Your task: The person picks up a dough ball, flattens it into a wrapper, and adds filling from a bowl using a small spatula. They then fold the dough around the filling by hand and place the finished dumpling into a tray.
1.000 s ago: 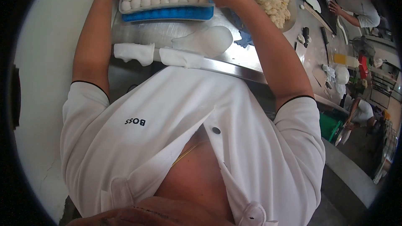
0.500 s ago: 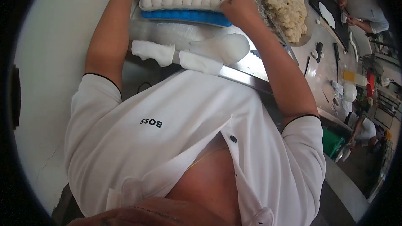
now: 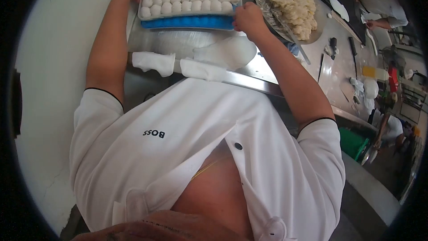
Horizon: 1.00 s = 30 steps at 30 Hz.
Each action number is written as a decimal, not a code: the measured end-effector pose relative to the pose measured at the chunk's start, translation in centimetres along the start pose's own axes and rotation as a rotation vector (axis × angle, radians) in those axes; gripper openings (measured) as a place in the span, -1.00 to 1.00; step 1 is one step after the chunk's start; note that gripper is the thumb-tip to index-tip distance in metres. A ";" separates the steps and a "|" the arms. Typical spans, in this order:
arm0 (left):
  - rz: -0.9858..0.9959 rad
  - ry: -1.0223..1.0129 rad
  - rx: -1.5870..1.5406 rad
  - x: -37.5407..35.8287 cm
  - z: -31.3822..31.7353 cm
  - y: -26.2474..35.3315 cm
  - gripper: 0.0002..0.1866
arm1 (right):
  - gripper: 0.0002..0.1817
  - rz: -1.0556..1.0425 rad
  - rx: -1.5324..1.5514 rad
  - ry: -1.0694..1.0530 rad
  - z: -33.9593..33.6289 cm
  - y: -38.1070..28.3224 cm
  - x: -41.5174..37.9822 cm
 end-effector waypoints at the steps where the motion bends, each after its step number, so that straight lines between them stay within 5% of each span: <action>1: 0.007 -0.062 -0.020 0.9 0.6 -0.6 -0.73 | -0.73 0.012 -0.024 0.009 -0.1 -0.1 0.4; 5: -0.058 -0.304 -0.081 3.0 3.0 -1.3 -0.71 | -0.70 -0.075 0.032 0.078 -2.0 -1.0 2.4; 11: -0.003 -0.239 -0.256 0.2 0.2 0.6 -0.82 | -0.58 0.103 0.403 -0.004 -0.1 -0.5 0.1; 20: 0.043 -0.261 -0.232 -1.8 -1.2 1.9 -0.72 | -0.55 0.064 0.701 0.096 -0.4 0.6 1.1; 26: 0.034 -0.278 -0.306 -4.6 -0.7 3.0 -0.83 | -0.50 -0.136 0.957 0.203 -3.2 -5.9 1.3; 30: -0.005 -0.292 -0.576 -8.7 2.0 5.0 -0.81 | -0.50 -0.129 0.888 0.004 -1.1 -5.5 3.5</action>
Point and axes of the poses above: each hand's wrist, its own x-axis towards the middle knuckle, its own z-axis out of the palm, y = z × x, the point moved 6 cm from there along x, towards the middle knuckle, and after that the axes turned 1 degree about z, right-handed, at the moved point
